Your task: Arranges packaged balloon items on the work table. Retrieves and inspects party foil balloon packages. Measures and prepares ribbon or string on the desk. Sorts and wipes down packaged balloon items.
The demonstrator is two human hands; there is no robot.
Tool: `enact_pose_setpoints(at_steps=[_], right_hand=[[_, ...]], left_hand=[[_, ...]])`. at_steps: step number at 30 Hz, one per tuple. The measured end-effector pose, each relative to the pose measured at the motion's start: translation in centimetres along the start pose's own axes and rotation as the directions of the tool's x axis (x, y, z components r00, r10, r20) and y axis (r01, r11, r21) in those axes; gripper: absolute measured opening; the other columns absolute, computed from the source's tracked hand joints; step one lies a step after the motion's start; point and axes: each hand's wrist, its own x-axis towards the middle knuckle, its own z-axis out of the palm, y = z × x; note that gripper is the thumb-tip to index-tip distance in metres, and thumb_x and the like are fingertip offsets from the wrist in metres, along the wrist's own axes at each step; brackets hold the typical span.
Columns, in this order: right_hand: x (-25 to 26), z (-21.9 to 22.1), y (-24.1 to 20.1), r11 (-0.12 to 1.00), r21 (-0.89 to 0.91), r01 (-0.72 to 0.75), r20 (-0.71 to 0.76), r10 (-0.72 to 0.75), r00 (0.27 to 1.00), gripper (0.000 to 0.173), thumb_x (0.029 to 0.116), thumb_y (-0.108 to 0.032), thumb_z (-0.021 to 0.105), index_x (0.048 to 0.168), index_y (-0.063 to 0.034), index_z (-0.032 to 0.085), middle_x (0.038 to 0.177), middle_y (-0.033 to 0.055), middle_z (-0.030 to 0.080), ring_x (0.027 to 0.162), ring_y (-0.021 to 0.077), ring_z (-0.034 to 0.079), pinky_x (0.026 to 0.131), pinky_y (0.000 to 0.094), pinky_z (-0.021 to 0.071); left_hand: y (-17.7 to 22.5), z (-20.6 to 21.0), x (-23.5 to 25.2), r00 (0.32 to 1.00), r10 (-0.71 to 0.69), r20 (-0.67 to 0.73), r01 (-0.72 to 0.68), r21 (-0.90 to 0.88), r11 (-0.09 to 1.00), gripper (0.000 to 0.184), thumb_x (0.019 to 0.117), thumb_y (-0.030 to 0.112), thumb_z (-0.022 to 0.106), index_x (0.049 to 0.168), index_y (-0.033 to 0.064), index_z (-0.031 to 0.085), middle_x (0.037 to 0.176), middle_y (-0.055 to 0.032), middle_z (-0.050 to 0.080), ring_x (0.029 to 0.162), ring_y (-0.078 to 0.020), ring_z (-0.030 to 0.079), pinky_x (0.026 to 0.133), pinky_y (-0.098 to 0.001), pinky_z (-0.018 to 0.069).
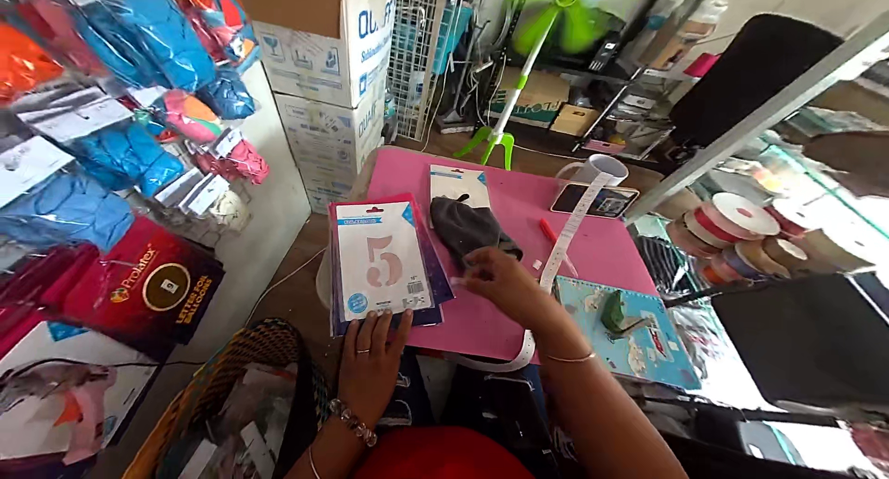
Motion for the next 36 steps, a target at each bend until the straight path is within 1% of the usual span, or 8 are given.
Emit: enact_pose_setpoints(at_steps=[3, 6, 16, 25, 27, 30, 32, 36], right_hand=[[1.6, 3.2, -1.7, 1.000, 0.003, -0.007, 0.194, 0.006, 0.981, 0.046, 0.0955, -0.015, 0.070, 0.133, 0.0037, 0.052, 0.103, 0.0106, 0.070, 0.089, 0.0146, 0.068, 0.085, 0.0342, 0.0569], [2.8, 5.1, -2.5, 0.995, -0.073, -0.064, 0.280, 0.082, 0.956, 0.046, 0.0954, -0.015, 0.071, 0.133, 0.0019, 0.051, 0.101, 0.0095, 0.068, 0.086, 0.0130, 0.066, 0.083, 0.0330, 0.0547], [3.2, 6.8, -2.9, 0.973, -0.151, -0.174, 0.130, 0.194, 0.972, 0.044, 0.0911, -0.013, 0.071, 0.129, -0.0017, 0.053, 0.095, 0.0074, 0.068, 0.082, 0.0158, 0.066, 0.078, 0.0370, 0.0548], [3.8, 7.2, -3.1, 0.942, -0.285, -0.179, 0.104, 0.216, 0.971, 0.050, 0.0884, -0.017, 0.077, 0.129, -0.0019, 0.053, 0.098, 0.0122, 0.065, 0.089, 0.0252, 0.066, 0.083, 0.0461, 0.0540], [4.0, 6.6, -2.5, 0.950, -0.263, -0.165, 0.125, 0.203, 0.971, 0.052, 0.0877, -0.019, 0.080, 0.128, -0.0011, 0.051, 0.098, 0.0129, 0.062, 0.087, 0.0250, 0.063, 0.082, 0.0448, 0.0527], [4.3, 5.8, -1.7, 0.974, -0.165, -0.152, 0.176, 0.181, 0.968, 0.041, 0.0939, -0.012, 0.070, 0.128, 0.0009, 0.052, 0.098, 0.0124, 0.059, 0.084, 0.0208, 0.060, 0.080, 0.0391, 0.0527], [4.2, 6.0, -1.6, 0.977, -0.144, -0.155, 0.156, 0.177, 0.972, 0.040, 0.0959, -0.020, 0.070, 0.126, 0.0002, 0.053, 0.095, 0.0105, 0.058, 0.081, 0.0189, 0.058, 0.077, 0.0376, 0.0516], [4.1, 7.1, -1.7, 0.962, -0.230, -0.150, 0.081, 0.172, 0.982, 0.061, 0.0840, -0.038, 0.084, 0.123, -0.0018, 0.054, 0.097, 0.0132, 0.062, 0.085, 0.0252, 0.062, 0.080, 0.0461, 0.0530]], left_hand=[[0.0, 0.0, 0.0, 1.000, -0.004, 0.006, 0.004, 0.000, 1.000, 0.060, 0.0864, 0.011, 0.066, 0.144, 0.0268, 0.058, 0.130, -0.0118, 0.063, 0.123, -0.0316, 0.059, 0.111, -0.0520, 0.0367], [-0.1, -0.1, 0.1, 1.000, -0.005, 0.007, 0.005, 0.004, 1.000, 0.061, 0.0836, 0.008, 0.068, 0.141, 0.0267, 0.060, 0.128, -0.0117, 0.064, 0.121, -0.0319, 0.060, 0.109, -0.0520, 0.0389], [0.0, -0.1, 0.1, 1.000, -0.015, 0.001, 0.015, 0.011, 1.000, 0.061, 0.0851, 0.008, 0.067, 0.142, 0.0290, 0.059, 0.128, -0.0108, 0.065, 0.122, -0.0306, 0.059, 0.110, -0.0492, 0.0382], [0.0, -0.1, 0.1, 1.000, -0.021, 0.010, 0.021, 0.005, 1.000, 0.059, 0.0840, 0.011, 0.067, 0.140, 0.0298, 0.061, 0.126, -0.0099, 0.066, 0.123, -0.0300, 0.059, 0.111, -0.0491, 0.0372], [0.0, -0.2, 0.1, 1.000, -0.016, 0.009, 0.016, 0.002, 1.000, 0.059, 0.0839, 0.011, 0.068, 0.140, 0.0291, 0.061, 0.126, -0.0108, 0.065, 0.122, -0.0305, 0.059, 0.110, -0.0499, 0.0373], [-0.1, -0.1, 0.1, 1.000, -0.009, 0.014, 0.009, 0.014, 1.000, 0.059, 0.0852, 0.013, 0.067, 0.142, 0.0296, 0.059, 0.127, -0.0100, 0.064, 0.123, -0.0296, 0.058, 0.111, -0.0493, 0.0357], [-0.1, -0.1, 0.1, 1.000, -0.010, 0.015, 0.010, 0.021, 1.000, 0.059, 0.0853, 0.014, 0.067, 0.141, 0.0303, 0.060, 0.127, -0.0096, 0.064, 0.123, -0.0293, 0.058, 0.111, -0.0492, 0.0356], [0.0, 0.2, -0.1, 1.000, -0.024, -0.002, 0.024, 0.014, 1.000, 0.057, 0.0871, 0.013, 0.065, 0.141, 0.0302, 0.059, 0.128, -0.0095, 0.063, 0.125, -0.0296, 0.057, 0.112, -0.0497, 0.0346]])
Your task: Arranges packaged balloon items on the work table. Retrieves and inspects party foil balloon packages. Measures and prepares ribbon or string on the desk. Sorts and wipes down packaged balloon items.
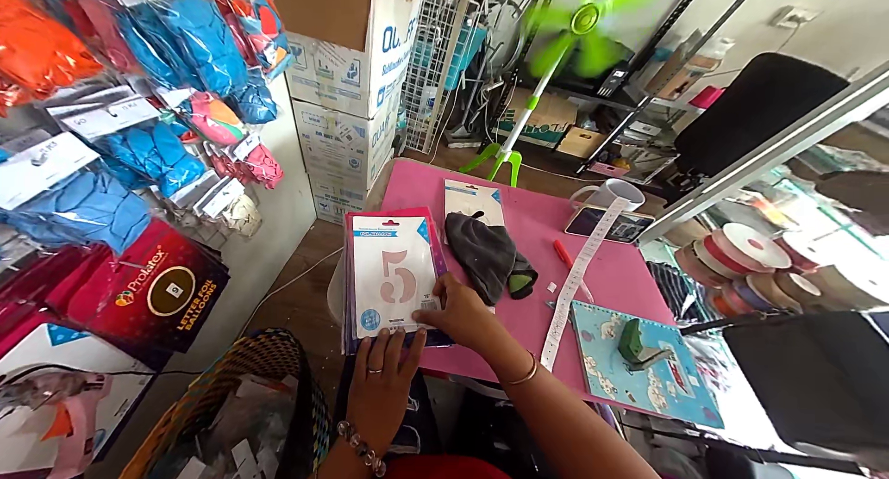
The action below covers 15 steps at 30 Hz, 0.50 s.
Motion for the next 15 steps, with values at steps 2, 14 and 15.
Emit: enact_pose_setpoints(at_steps=[2, 14, 15], right_hand=[[0.2, -0.3, 0.1, 1.000, -0.002, -0.001, 0.035, 0.001, 0.999, 0.061, 0.0840, -0.035, 0.085, 0.125, -0.0004, 0.054, 0.099, 0.0150, 0.063, 0.087, 0.0269, 0.062, 0.083, 0.0476, 0.0526], [0.5, -2.1, -0.3, 0.995, -0.049, 0.083, 0.181, -0.072, 0.981, 0.040, 0.0975, -0.013, 0.067, 0.132, 0.0009, 0.052, 0.105, 0.0180, 0.063, 0.093, 0.0286, 0.063, 0.088, 0.0471, 0.0523], [0.4, -2.7, -0.7, 0.989, -0.085, 0.122, 0.110, -0.112, 0.988, 0.035, 0.0977, -0.010, 0.063, 0.130, 0.0016, 0.056, 0.106, 0.0189, 0.064, 0.096, 0.0302, 0.065, 0.089, 0.0483, 0.0526]], left_hand=[[0.0, 0.1, 0.0, 1.000, 0.000, -0.018, 0.000, -0.007, 1.000, 0.055, 0.0871, 0.014, 0.065, 0.140, 0.0297, 0.060, 0.127, -0.0098, 0.064, 0.123, -0.0303, 0.058, 0.111, -0.0500, 0.0363], [0.0, 0.2, 0.4, 0.999, 0.000, -0.046, 0.001, 0.030, 1.000, 0.056, 0.0842, 0.017, 0.067, 0.138, 0.0329, 0.062, 0.123, -0.0084, 0.066, 0.120, -0.0294, 0.061, 0.108, -0.0482, 0.0405], [0.0, 0.2, 0.4, 0.999, 0.004, -0.043, -0.002, 0.033, 0.999, 0.057, 0.0827, 0.017, 0.068, 0.137, 0.0333, 0.063, 0.123, -0.0081, 0.066, 0.120, -0.0292, 0.061, 0.108, -0.0483, 0.0406]])
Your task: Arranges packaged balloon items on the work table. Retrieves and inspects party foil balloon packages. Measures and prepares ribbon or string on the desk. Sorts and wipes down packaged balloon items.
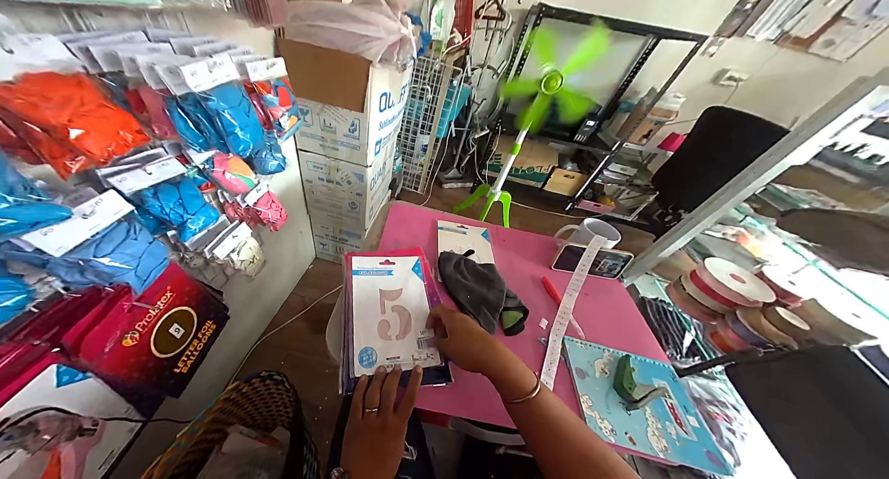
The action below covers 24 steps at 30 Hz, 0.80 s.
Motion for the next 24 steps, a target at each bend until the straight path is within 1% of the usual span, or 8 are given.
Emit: enact_pose_setpoints(at_steps=[3, 6, 8, 10, 14, 17, 21, 24], right_hand=[[0.8, -2.0, 0.7, 0.994, -0.109, 0.016, -0.423, -0.062, 0.904, 0.042, 0.0935, -0.025, 0.070, 0.127, 0.0001, 0.064, 0.132, 0.0258, 0.060, 0.126, 0.0438, 0.055, 0.105, 0.0604, 0.0444], [3.2, -3.3, 4.2, 0.975, -0.192, -0.114, -0.531, -0.005, 0.847, 0.061, 0.0920, -0.028, 0.072, 0.148, -0.0143, 0.053, 0.157, 0.0240, 0.041, 0.146, 0.0490, 0.033, 0.113, 0.0680, 0.0312], [3.2, -3.5, 5.5, 0.961, -0.228, -0.159, -0.492, 0.027, 0.870, 0.052, 0.0965, -0.013, 0.063, 0.148, -0.0173, 0.055, 0.147, 0.0224, 0.053, 0.140, 0.0464, 0.042, 0.110, 0.0677, 0.0349], [1.4, -3.8, 5.1, 0.953, -0.258, -0.159, -0.483, 0.015, 0.876, 0.042, 0.0945, -0.002, 0.055, 0.133, -0.0136, 0.067, 0.134, 0.0200, 0.062, 0.130, 0.0424, 0.053, 0.104, 0.0632, 0.0421], [-3.9, -3.7, 4.1, 0.961, -0.257, -0.104, -0.347, 0.009, 0.938, 0.031, 0.0944, 0.000, 0.055, 0.119, -0.0055, 0.073, 0.126, 0.0202, 0.065, 0.124, 0.0408, 0.057, 0.104, 0.0591, 0.0448], [-4.1, -1.5, 6.0, 0.960, -0.275, -0.053, -0.227, -0.011, 0.974, 0.032, 0.0941, -0.003, 0.056, 0.121, -0.0048, 0.072, 0.128, 0.0226, 0.064, 0.129, 0.0431, 0.054, 0.109, 0.0616, 0.0405], [-2.7, 3.6, 8.6, 0.920, -0.391, -0.012, -0.584, -0.238, 0.776, 0.024, 0.0871, -0.001, 0.063, 0.106, -0.0078, 0.076, 0.110, 0.0169, 0.071, 0.112, 0.0406, 0.064, 0.094, 0.0610, 0.0493], [-2.7, 4.0, 8.9, 0.917, -0.399, -0.014, -0.628, -0.262, 0.733, 0.022, 0.0877, -0.003, 0.062, 0.104, -0.0089, 0.076, 0.109, 0.0133, 0.072, 0.110, 0.0368, 0.065, 0.093, 0.0580, 0.0509]], left_hand=[[-0.2, 0.0, -0.3, 1.000, 0.010, 0.005, -0.010, 0.015, 1.000, 0.059, 0.0830, 0.018, 0.069, 0.138, 0.0349, 0.061, 0.125, -0.0068, 0.067, 0.123, -0.0278, 0.060, 0.110, -0.0477, 0.0393], [-0.3, 0.0, -0.2, 1.000, 0.029, -0.007, -0.029, 0.027, 0.999, 0.057, 0.0841, 0.020, 0.068, 0.138, 0.0351, 0.062, 0.124, -0.0070, 0.067, 0.121, -0.0276, 0.060, 0.109, -0.0468, 0.0395], [-0.2, -0.6, 0.1, 0.999, 0.038, 0.012, -0.038, 0.028, 0.999, 0.056, 0.0826, 0.021, 0.070, 0.136, 0.0352, 0.064, 0.122, -0.0069, 0.069, 0.119, -0.0279, 0.062, 0.107, -0.0468, 0.0419], [-0.2, -1.6, 0.7, 0.998, 0.021, 0.057, -0.021, -0.016, 1.000, 0.051, 0.0827, 0.024, 0.068, 0.133, 0.0340, 0.068, 0.120, -0.0060, 0.071, 0.116, -0.0280, 0.065, 0.103, -0.0469, 0.0460], [-1.3, -4.6, 3.2, 0.985, -0.104, 0.139, 0.142, -0.303, 0.942, 0.033, 0.0916, 0.029, 0.059, 0.118, 0.0216, 0.078, 0.118, -0.0107, 0.072, 0.110, -0.0369, 0.067, 0.095, -0.0612, 0.0482], [-3.7, -5.5, 6.4, 0.962, -0.252, 0.107, 0.272, -0.286, 0.919, 0.039, 0.0917, 0.032, 0.057, 0.122, 0.0160, 0.075, 0.126, -0.0186, 0.068, 0.115, -0.0464, 0.061, 0.094, -0.0680, 0.0431], [-7.3, -4.1, 9.4, 0.764, -0.464, 0.448, 0.595, -0.212, 0.775, 0.078, 0.0884, 0.047, 0.075, 0.149, 0.0040, 0.050, 0.142, -0.0318, 0.052, 0.126, -0.0543, 0.052, 0.099, -0.0706, 0.0423], [-8.9, -2.7, 9.7, 0.656, -0.468, 0.592, 0.712, -0.281, 0.643, 0.090, 0.0813, 0.046, 0.084, 0.148, -0.0003, 0.046, 0.139, -0.0297, 0.056, 0.126, -0.0477, 0.056, 0.104, -0.0649, 0.0441]])
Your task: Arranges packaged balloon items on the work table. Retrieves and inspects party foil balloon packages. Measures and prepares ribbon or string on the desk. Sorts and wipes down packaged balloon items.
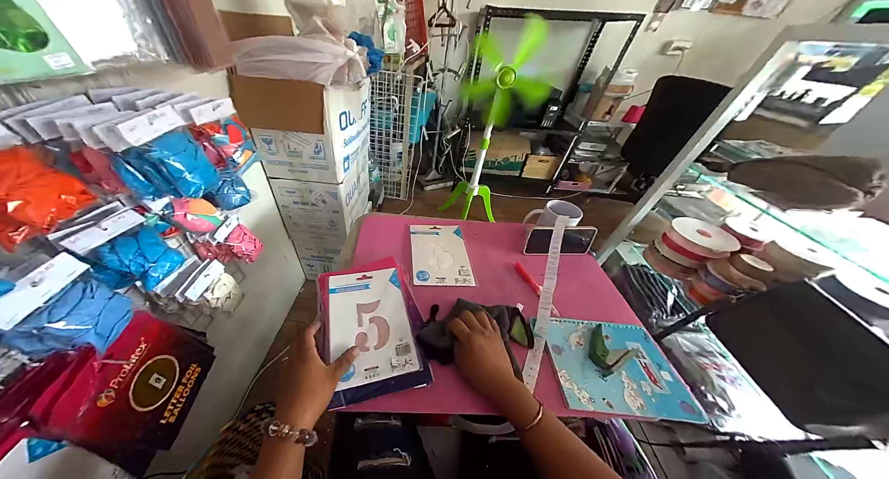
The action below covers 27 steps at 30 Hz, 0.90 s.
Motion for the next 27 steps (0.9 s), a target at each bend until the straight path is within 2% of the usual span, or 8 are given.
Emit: enact_pose_setpoints(at_steps=[4, 7, 9, 12, 14, 19, 25, 27], right_hand=[[-0.1, 0.2, 0.2, 1.000, 0.004, 0.009, -0.023, -0.009, 1.000, 0.019, 0.0880, -0.005, 0.062, 0.101, -0.0093, 0.075, 0.106, 0.0118, 0.072, 0.109, 0.0352, 0.066, 0.091, 0.0553, 0.0517], [-0.1, 0.3, 0.3, 1.000, 0.011, 0.027, -0.059, -0.026, 0.998, 0.018, 0.0873, -0.005, 0.063, 0.099, -0.0096, 0.075, 0.105, 0.0113, 0.072, 0.107, 0.0348, 0.066, 0.089, 0.0543, 0.0529], [-0.2, 0.3, 0.4, 0.999, 0.023, 0.022, -0.073, -0.021, 0.997, 0.017, 0.0869, -0.005, 0.064, 0.098, -0.0098, 0.075, 0.104, 0.0110, 0.072, 0.106, 0.0341, 0.067, 0.089, 0.0540, 0.0531], [-0.3, 0.0, 0.4, 0.999, 0.040, 0.011, -0.058, -0.009, 0.998, 0.017, 0.0879, -0.006, 0.063, 0.100, -0.0091, 0.075, 0.105, 0.0116, 0.072, 0.106, 0.0347, 0.066, 0.089, 0.0541, 0.0526], [-0.2, 0.1, 0.3, 0.998, 0.055, 0.027, -0.073, -0.023, 0.997, 0.016, 0.0881, -0.005, 0.063, 0.099, -0.0075, 0.075, 0.104, 0.0130, 0.072, 0.105, 0.0359, 0.067, 0.087, 0.0546, 0.0528], [-0.2, 0.1, -0.2, 0.993, 0.115, -0.013, -0.040, 0.018, 0.999, 0.021, 0.0917, -0.003, 0.058, 0.104, -0.0083, 0.075, 0.108, 0.0142, 0.071, 0.108, 0.0369, 0.066, 0.088, 0.0560, 0.0521], [2.2, 0.9, -2.3, 0.959, 0.280, -0.049, -0.141, 0.091, 0.986, 0.021, 0.0911, 0.003, 0.059, 0.100, -0.0069, 0.076, 0.107, 0.0148, 0.071, 0.106, 0.0358, 0.066, 0.084, 0.0498, 0.0553], [2.5, -0.2, -2.4, 0.921, 0.385, -0.053, -0.050, 0.078, 0.996, 0.023, 0.0934, 0.001, 0.058, 0.108, -0.0050, 0.075, 0.117, 0.0171, 0.070, 0.116, 0.0372, 0.064, 0.093, 0.0513, 0.0538]], left_hand=[[-0.9, -1.1, 0.8, 0.999, -0.040, 0.036, 0.045, -0.153, 0.987, 0.063, 0.0888, 0.027, 0.081, 0.137, -0.0027, 0.054, 0.122, -0.0260, 0.065, 0.107, -0.0374, 0.066, 0.095, -0.0562, 0.0525], [-1.4, -2.5, 1.3, 0.997, -0.024, -0.073, 0.013, -0.156, 0.988, 0.044, 0.0946, 0.021, 0.074, 0.126, -0.0064, 0.062, 0.123, -0.0290, 0.062, 0.107, -0.0402, 0.064, 0.094, -0.0578, 0.0516], [-0.3, -3.8, 1.9, 0.987, -0.009, -0.163, -0.026, -0.212, 0.977, 0.034, 0.1009, 0.019, 0.064, 0.123, -0.0071, 0.062, 0.115, -0.0264, 0.065, 0.103, -0.0356, 0.065, 0.092, -0.0544, 0.0523], [3.9, -5.0, 4.0, 0.986, -0.038, -0.159, -0.026, -0.378, 0.925, 0.039, 0.1057, 0.022, 0.054, 0.133, -0.0058, 0.054, 0.119, -0.0230, 0.063, 0.104, -0.0255, 0.063, 0.093, -0.0445, 0.0526], [7.4, -4.8, 6.3, 0.993, -0.063, -0.102, 0.010, -0.456, 0.890, 0.043, 0.1076, 0.022, 0.050, 0.142, -0.0040, 0.047, 0.128, -0.0248, 0.059, 0.109, -0.0259, 0.064, 0.093, -0.0437, 0.0537], [15.0, 1.3, 12.5, 0.994, -0.047, 0.099, 0.094, -0.558, 0.824, 0.044, 0.1092, 0.025, 0.047, 0.148, 0.0058, 0.040, 0.133, -0.0224, 0.057, 0.107, -0.0291, 0.065, 0.086, -0.0471, 0.0559], [18.1, 9.1, 17.9, 0.991, 0.048, 0.126, 0.004, -0.384, 0.924, 0.039, 0.1038, 0.018, 0.057, 0.137, -0.0014, 0.053, 0.128, -0.0250, 0.061, 0.114, -0.0349, 0.063, 0.095, -0.0563, 0.0514], [18.3, 9.9, 17.7, 0.988, 0.075, 0.137, -0.038, -0.258, 0.965, 0.050, 0.1019, 0.017, 0.060, 0.145, -0.0048, 0.046, 0.135, -0.0312, 0.057, 0.124, -0.0427, 0.058, 0.103, -0.0593, 0.0462]])
